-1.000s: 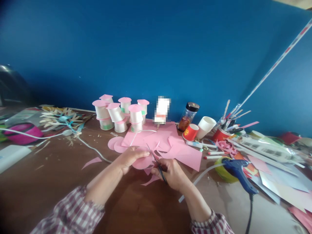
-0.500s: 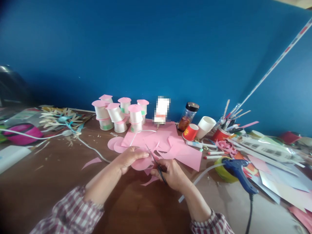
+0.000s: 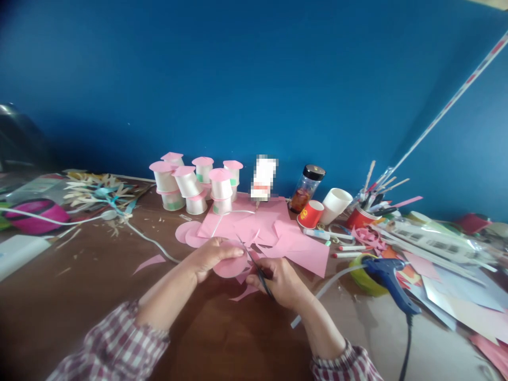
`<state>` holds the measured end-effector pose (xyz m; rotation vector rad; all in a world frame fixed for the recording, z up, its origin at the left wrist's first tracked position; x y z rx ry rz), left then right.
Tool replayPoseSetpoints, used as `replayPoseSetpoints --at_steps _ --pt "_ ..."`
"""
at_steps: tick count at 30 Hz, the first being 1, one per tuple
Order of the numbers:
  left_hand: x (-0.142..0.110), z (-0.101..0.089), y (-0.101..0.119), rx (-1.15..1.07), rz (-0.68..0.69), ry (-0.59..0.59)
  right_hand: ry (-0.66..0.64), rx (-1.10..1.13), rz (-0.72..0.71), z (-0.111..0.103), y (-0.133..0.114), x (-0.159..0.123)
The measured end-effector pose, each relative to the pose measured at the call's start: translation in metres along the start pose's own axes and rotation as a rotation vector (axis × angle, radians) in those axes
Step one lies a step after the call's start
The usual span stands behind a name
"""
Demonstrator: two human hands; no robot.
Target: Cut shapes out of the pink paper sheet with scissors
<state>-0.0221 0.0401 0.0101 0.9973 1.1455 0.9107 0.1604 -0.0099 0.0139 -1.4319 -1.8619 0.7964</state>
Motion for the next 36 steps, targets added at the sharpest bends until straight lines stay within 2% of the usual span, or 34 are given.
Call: replayPoseSetpoints --at_steps 20,29,36 --pt "0.0002 -0.0050 0.0021 -0.016 0.026 -0.126 -0.015 0.016 -0.016 -0.0025 -0.0017 -0.0006" --pt "0.0021 -0.0073 0.0011 0.000 -0.007 -0.075 0.018 -0.001 -0.018 -0.0016 -0.0049 -0.0006" --pt "0.0069 -0.0082 -0.0021 0.006 0.007 0.058 0.029 0.160 0.151 0.0034 0.0017 -0.0022"
Point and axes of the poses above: each hand's wrist, its own x-axis towards the middle knuckle, its own z-axis out of the palm, y = z × x, the point moved 2 cm from there along x, towards the middle knuckle, and after that the axes turned 15 degrees about y, right-handed, at the moved point
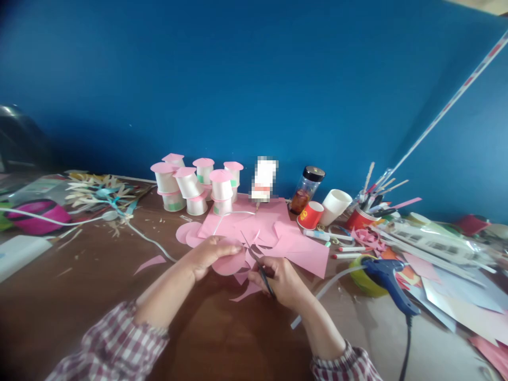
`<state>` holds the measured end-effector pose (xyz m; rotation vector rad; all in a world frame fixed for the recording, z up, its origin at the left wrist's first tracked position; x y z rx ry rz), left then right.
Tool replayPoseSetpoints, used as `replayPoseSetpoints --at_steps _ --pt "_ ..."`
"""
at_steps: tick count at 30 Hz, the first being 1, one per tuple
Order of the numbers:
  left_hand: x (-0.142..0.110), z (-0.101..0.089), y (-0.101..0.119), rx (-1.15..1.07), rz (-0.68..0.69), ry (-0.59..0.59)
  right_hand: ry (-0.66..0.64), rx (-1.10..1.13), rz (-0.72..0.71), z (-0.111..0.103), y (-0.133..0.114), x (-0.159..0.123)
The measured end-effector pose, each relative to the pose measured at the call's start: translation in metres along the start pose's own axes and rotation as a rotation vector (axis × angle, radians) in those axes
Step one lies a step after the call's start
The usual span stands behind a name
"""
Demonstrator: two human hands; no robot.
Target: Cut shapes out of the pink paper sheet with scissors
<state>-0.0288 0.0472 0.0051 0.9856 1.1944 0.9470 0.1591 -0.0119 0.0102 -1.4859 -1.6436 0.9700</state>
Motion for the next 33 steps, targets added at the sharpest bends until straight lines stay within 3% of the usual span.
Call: replayPoseSetpoints --at_steps 6,11,15,18,22,25,33 --pt "0.004 0.003 -0.004 -0.054 0.005 0.072 0.190 0.021 -0.030 0.002 0.008 0.005" --pt "0.004 0.004 -0.001 -0.177 -0.033 0.133 0.338 -0.092 -0.040 -0.001 0.008 0.007" --pt "0.006 0.004 -0.001 -0.230 0.035 0.131 0.460 -0.316 -0.042 -0.005 0.007 0.008" --pt "0.000 0.006 -0.006 -0.161 0.108 0.196 0.525 -0.517 -0.056 -0.009 0.006 0.009" --pt "-0.019 0.004 -0.013 -0.024 0.183 0.191 0.538 -0.574 -0.007 -0.013 0.007 0.010" --pt "-0.027 -0.016 -0.011 0.064 0.225 0.254 0.522 -0.540 0.020 -0.013 0.009 0.010" --pt "-0.002 -0.120 0.020 0.424 0.298 0.747 0.407 -0.534 -0.011 -0.003 0.015 0.012"
Point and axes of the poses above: each hand's wrist, its own x-axis towards the middle knuckle, its own z-axis out of the palm, y = z × x, the point moved 2 cm from there along x, towards the middle knuckle, and after that the axes turned 15 degrees about y, right-handed, at the moved point
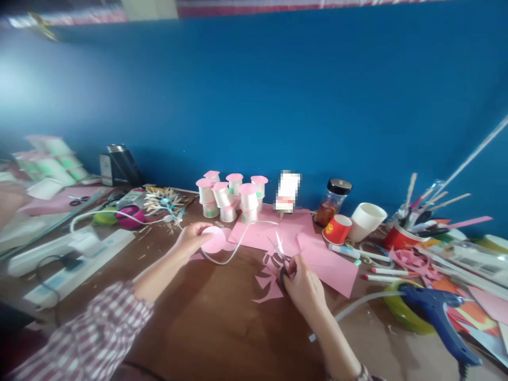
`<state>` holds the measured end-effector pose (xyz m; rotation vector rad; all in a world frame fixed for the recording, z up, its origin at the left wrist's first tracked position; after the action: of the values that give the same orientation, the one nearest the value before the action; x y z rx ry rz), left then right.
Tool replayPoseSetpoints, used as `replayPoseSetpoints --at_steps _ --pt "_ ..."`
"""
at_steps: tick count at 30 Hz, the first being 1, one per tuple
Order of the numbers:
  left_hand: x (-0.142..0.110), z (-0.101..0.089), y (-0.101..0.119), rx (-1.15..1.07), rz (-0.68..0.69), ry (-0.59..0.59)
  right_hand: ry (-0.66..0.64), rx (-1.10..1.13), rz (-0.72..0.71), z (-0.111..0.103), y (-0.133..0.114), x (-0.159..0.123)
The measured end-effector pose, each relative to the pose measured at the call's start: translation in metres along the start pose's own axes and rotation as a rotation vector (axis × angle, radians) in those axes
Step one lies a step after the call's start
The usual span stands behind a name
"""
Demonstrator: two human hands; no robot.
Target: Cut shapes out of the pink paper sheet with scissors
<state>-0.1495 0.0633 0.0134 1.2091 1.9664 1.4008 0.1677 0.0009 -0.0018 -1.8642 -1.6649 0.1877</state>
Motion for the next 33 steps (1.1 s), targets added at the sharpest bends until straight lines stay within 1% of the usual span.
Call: replayPoseSetpoints --at_steps 2,5,11,15,19,24,27,30,33 --pt "0.012 -0.003 -0.002 0.046 0.010 0.056 -0.018 -0.007 -0.018 0.002 0.001 0.000" --pt "0.018 0.000 -0.002 0.106 0.035 0.107 -0.009 0.017 -0.046 0.004 0.002 0.000" --pt "0.019 0.018 0.002 0.171 0.085 0.111 -0.005 0.040 -0.046 0.001 0.002 0.002" --pt "0.018 0.028 0.000 0.212 0.069 0.071 0.003 0.065 -0.064 0.000 0.000 0.001" --pt "0.011 0.033 0.005 0.254 0.130 0.011 -0.040 0.033 -0.077 0.000 -0.002 0.001" --pt "0.000 0.031 0.012 0.308 0.202 -0.017 -0.053 0.011 -0.090 0.003 -0.001 0.001" --pt "-0.005 0.028 0.013 0.342 0.225 -0.031 -0.046 0.025 -0.125 0.005 0.001 0.000" --pt "-0.010 0.028 0.014 0.367 0.237 -0.083 -0.031 0.039 -0.147 0.006 0.001 -0.001" --pt "-0.016 0.028 0.015 0.385 0.218 -0.150 -0.038 0.036 -0.138 0.005 0.002 0.001"
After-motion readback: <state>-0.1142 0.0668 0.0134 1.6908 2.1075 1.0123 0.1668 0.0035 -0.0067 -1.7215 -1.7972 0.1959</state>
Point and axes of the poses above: each hand's wrist, its own x-axis towards the middle knuckle, its own z-axis out of the palm, y = z × x, the point moved 2 cm from there along x, towards the middle knuckle, and after that the axes turned 15 degrees about y, right-handed, at the moved point
